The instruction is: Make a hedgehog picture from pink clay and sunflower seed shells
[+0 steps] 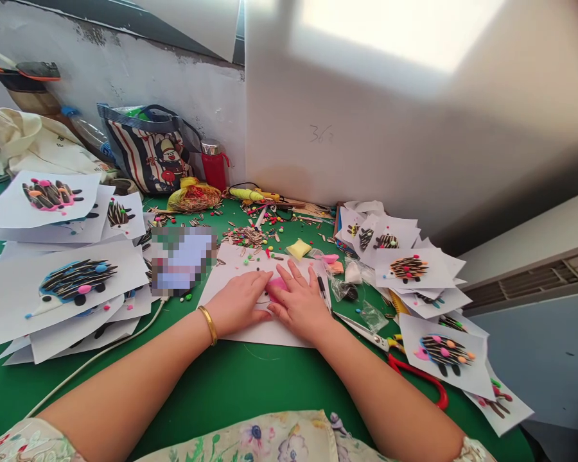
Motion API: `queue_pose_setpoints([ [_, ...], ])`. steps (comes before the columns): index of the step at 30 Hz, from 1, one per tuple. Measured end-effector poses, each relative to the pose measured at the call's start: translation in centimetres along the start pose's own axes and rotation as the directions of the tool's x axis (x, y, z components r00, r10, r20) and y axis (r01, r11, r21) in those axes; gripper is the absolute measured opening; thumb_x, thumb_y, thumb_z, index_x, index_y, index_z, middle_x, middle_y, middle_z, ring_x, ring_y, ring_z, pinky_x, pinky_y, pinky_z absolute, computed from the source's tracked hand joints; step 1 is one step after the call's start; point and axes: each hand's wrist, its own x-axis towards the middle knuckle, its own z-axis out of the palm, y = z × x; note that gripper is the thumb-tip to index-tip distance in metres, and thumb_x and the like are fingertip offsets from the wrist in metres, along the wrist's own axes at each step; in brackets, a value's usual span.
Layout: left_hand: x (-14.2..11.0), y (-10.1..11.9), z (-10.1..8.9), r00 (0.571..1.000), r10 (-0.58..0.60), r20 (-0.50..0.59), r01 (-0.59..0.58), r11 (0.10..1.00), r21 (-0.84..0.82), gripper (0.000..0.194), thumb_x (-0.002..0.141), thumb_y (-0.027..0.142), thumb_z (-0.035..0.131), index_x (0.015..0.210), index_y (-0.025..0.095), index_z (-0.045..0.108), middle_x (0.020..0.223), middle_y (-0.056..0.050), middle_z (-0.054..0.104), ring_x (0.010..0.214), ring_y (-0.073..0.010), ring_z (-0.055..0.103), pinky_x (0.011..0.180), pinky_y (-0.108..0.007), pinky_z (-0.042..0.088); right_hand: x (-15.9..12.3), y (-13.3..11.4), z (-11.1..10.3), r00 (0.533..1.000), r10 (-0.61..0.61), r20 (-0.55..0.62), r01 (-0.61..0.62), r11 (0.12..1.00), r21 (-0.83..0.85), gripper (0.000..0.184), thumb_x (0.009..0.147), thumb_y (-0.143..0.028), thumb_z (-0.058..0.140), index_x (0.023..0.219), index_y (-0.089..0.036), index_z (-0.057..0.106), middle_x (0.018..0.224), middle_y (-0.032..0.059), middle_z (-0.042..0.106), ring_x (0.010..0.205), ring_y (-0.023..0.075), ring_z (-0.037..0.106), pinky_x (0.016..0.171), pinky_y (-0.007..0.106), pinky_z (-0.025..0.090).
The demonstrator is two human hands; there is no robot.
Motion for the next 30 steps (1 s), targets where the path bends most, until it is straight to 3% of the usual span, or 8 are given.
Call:
queue_pose_setpoints([
  [25,0.06,0.28,-0.23,0.999,-0.021,0.033,0.020,0.999,0.025,0.077,0.077,0.046,0.071,0.140,0.014,0.040,0.140,-0.019,0.051,0.129,-0.0313,0.048,0.108,-0.045,0.040,0.03,0.46,0.67,1.000,0.029,0.012,-0.029,1.000,-0.007,0.052,0.094,-0.057,0.042,0.140,-0.033,0.048,0.160,0.0071,0.022,0.149,0.0301,0.008,0.114,0.066,0.004],
  [30,-0.12,0.05,0.00,0.998,-0.025,0.049,0.025,1.000,0.017,0.074,0.076,0.040,0.073,0.139,0.016,0.042,0.147,-0.016,0.045,0.135,-0.0300,0.042,0.112,-0.045,0.036,-0.29,0.92,0.19,0.997,0.042,-0.062,-0.041,0.999,0.014,0.039,0.097,-0.042,0.044,0.132,-0.031,0.056,0.158,0.0063,0.028,0.149,0.0287,0.011,0.115,0.064,0.004],
])
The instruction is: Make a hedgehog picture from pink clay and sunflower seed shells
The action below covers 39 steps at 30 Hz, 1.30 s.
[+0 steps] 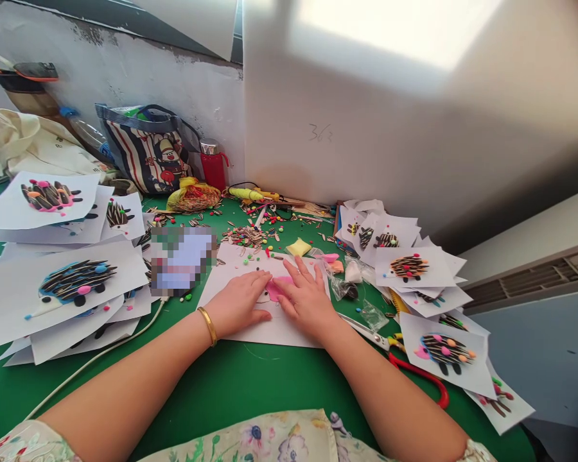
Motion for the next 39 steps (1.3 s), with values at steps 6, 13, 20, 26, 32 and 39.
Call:
queue_pose_setpoints([
  [6,0.0,-0.2,0.2,1.000,0.012,-0.017,-0.012,1.000,-0.022,0.072,0.075,0.039,0.074,0.137,0.015,0.046,0.146,-0.017,0.046,0.136,-0.0300,0.042,0.113,-0.045,0.036,-0.6,-0.2,-0.5,0.998,-0.065,-0.005,0.065,0.997,0.028,0.033,0.095,-0.033,0.049,0.125,-0.035,0.062,0.156,0.0030,0.032,0.148,0.0289,0.013,0.114,0.064,0.004],
  [13,0.1,-0.1,0.0,1.000,0.023,-0.007,-0.023,1.000,-0.002,0.072,0.075,0.038,0.075,0.136,0.015,0.048,0.144,-0.017,0.048,0.135,-0.0300,0.044,0.112,-0.045,0.037,-0.4,-0.4,-0.1,0.996,-0.089,-0.008,0.089,0.996,0.000,0.033,0.096,-0.035,0.048,0.126,-0.035,0.062,0.154,0.0038,0.037,0.147,0.0296,0.017,0.115,0.064,0.004],
  [20,0.1,-0.3,0.3,1.000,0.024,-0.008,-0.024,1.000,0.012,0.073,0.076,0.041,0.074,0.137,0.013,0.047,0.146,-0.018,0.046,0.136,-0.0302,0.042,0.112,-0.045,0.036,-1.0,-0.2,-0.5,0.991,-0.125,-0.052,0.125,0.992,-0.006,0.029,0.095,-0.035,0.049,0.118,-0.034,0.067,0.153,0.0037,0.039,0.147,0.0292,0.020,0.115,0.064,0.003],
  [26,0.0,-0.1,0.1,1.000,0.022,0.000,-0.022,1.000,0.011,0.071,0.076,0.040,0.074,0.137,0.014,0.048,0.147,-0.017,0.046,0.137,-0.0300,0.041,0.113,-0.045,0.036,-1.1,-0.4,-0.5,0.987,-0.159,-0.033,0.159,0.987,-0.012,0.029,0.095,-0.034,0.049,0.118,-0.034,0.066,0.153,0.0036,0.039,0.147,0.0294,0.020,0.114,0.064,0.004],
  [32,0.1,-0.2,0.0,1.000,0.020,0.009,-0.020,1.000,0.024,0.075,0.076,0.043,0.074,0.140,0.013,0.045,0.147,-0.017,0.045,0.136,-0.0294,0.042,0.113,-0.045,0.036,-1.4,1.1,-1.1,0.988,-0.118,-0.095,0.118,0.993,-0.007,0.030,0.092,-0.034,0.053,0.119,-0.031,0.066,0.151,0.0054,0.042,0.145,0.0292,0.024,0.115,0.062,0.008],
  [39,0.1,-0.1,0.0,0.999,0.018,0.033,-0.020,0.999,0.044,0.077,0.077,0.043,0.073,0.142,0.014,0.043,0.149,-0.016,0.042,0.138,-0.0284,0.040,0.114,-0.043,0.035,-1.7,2.8,-1.1,0.994,-0.036,-0.104,0.032,0.999,-0.041,0.037,0.092,-0.042,0.056,0.125,-0.027,0.062,0.149,0.0073,0.044,0.144,0.0305,0.027,0.115,0.062,0.011],
])
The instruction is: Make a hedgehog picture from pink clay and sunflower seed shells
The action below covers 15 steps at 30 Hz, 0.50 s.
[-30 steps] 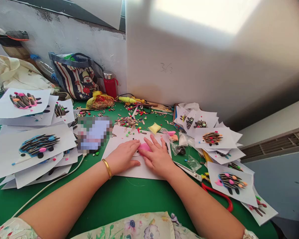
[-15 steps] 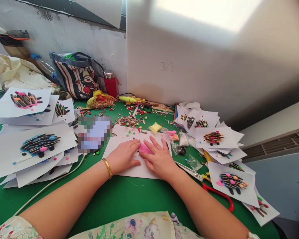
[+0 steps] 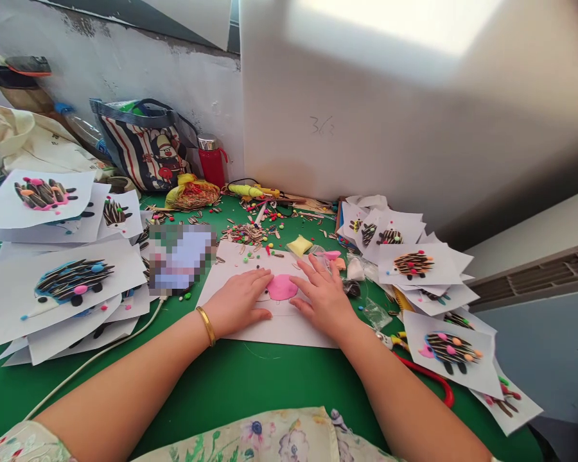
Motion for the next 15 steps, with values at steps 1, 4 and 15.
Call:
queue_pose_setpoints([
  [1,0.0,0.0,0.0,1.000,0.002,-0.002,-0.002,1.000,0.002,0.077,0.077,0.043,0.073,0.142,0.014,0.043,0.149,-0.016,0.043,0.138,-0.0283,0.040,0.114,-0.043,0.035,0.1,-0.1,0.1,1.000,0.021,0.008,-0.021,1.000,-0.008,0.040,0.091,-0.043,0.057,0.127,-0.025,0.060,0.150,0.0084,0.043,0.144,0.0312,0.026,0.115,0.063,0.010],
  [4,0.0,-0.1,0.1,1.000,0.005,-0.014,-0.005,1.000,0.002,0.077,0.077,0.042,0.073,0.142,0.015,0.043,0.149,-0.015,0.043,0.137,-0.0284,0.041,0.114,-0.043,0.035,0.6,-0.7,0.6,0.997,0.072,0.007,-0.072,0.997,-0.023,0.050,0.090,-0.049,0.057,0.133,-0.023,0.056,0.152,0.0107,0.039,0.145,0.0323,0.023,0.114,0.065,0.008],
  [15,0.1,-0.3,0.3,0.999,0.016,-0.030,-0.016,1.000,-0.017,0.075,0.077,0.043,0.072,0.141,0.016,0.044,0.147,-0.016,0.046,0.136,-0.0293,0.042,0.113,-0.045,0.035,1.5,-1.2,1.5,0.989,0.144,0.031,-0.144,0.990,-0.009,0.053,0.091,-0.052,0.054,0.137,-0.026,0.051,0.155,0.0087,0.034,0.147,0.0303,0.018,0.114,0.064,0.006],
])
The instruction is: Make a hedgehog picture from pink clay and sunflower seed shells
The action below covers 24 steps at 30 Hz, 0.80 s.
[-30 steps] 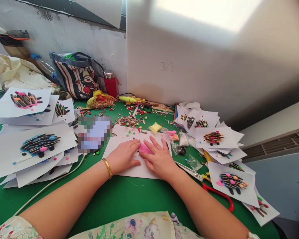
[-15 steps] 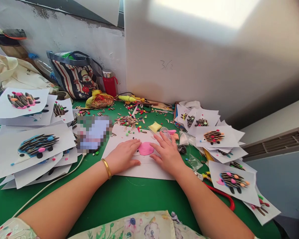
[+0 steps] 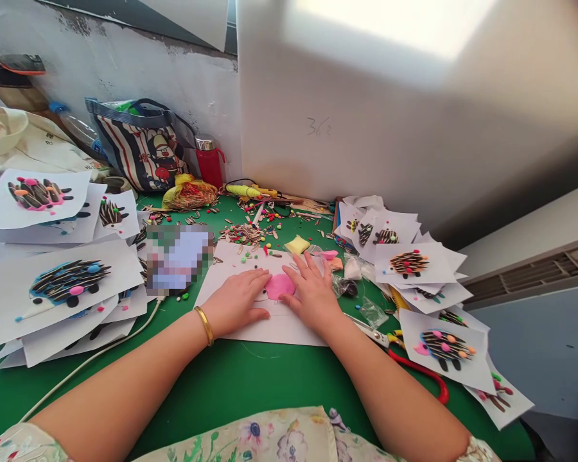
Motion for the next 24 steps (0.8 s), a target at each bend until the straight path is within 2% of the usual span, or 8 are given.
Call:
queue_pose_setpoints([
  [4,-0.05,-0.14,0.08,1.000,0.008,-0.012,-0.008,1.000,-0.012,0.075,0.077,0.043,0.072,0.141,0.017,0.043,0.147,-0.015,0.046,0.135,-0.0293,0.043,0.113,-0.045,0.035,-0.14,0.71,-0.20,0.998,0.057,-0.017,-0.058,0.998,-0.034,0.054,0.092,-0.052,0.052,0.138,-0.025,0.050,0.156,0.0102,0.032,0.147,0.0319,0.015,0.112,0.066,0.008],
  [11,-0.03,-0.09,0.07,1.000,0.004,-0.011,-0.004,1.000,-0.013,0.074,0.078,0.044,0.071,0.141,0.018,0.043,0.146,-0.015,0.046,0.135,-0.0294,0.043,0.112,-0.045,0.036,0.08,0.17,0.37,0.999,0.045,0.004,-0.045,0.998,-0.046,0.061,0.086,-0.054,0.060,0.138,-0.025,0.049,0.157,0.0107,0.029,0.147,0.0319,0.015,0.113,0.066,0.007],
  [18,-0.02,0.01,-0.01,1.000,-0.007,-0.008,0.006,1.000,-0.020,0.074,0.077,0.043,0.072,0.141,0.018,0.044,0.146,-0.015,0.047,0.135,-0.0301,0.043,0.112,-0.045,0.036,0.16,0.99,-0.22,0.994,0.107,0.005,-0.106,0.991,-0.086,0.055,0.092,-0.052,0.052,0.140,-0.025,0.048,0.157,0.0099,0.030,0.148,0.0314,0.013,0.113,0.065,0.006],
  [24,-0.09,0.00,-0.09,1.000,-0.008,0.002,0.009,1.000,-0.016,0.075,0.077,0.043,0.073,0.141,0.017,0.044,0.147,-0.015,0.046,0.135,-0.0299,0.043,0.112,-0.045,0.036,0.21,0.90,0.30,0.996,0.088,0.025,-0.085,0.992,-0.094,0.057,0.090,-0.054,0.054,0.139,-0.026,0.049,0.157,0.0105,0.030,0.147,0.0325,0.013,0.111,0.068,0.002],
])
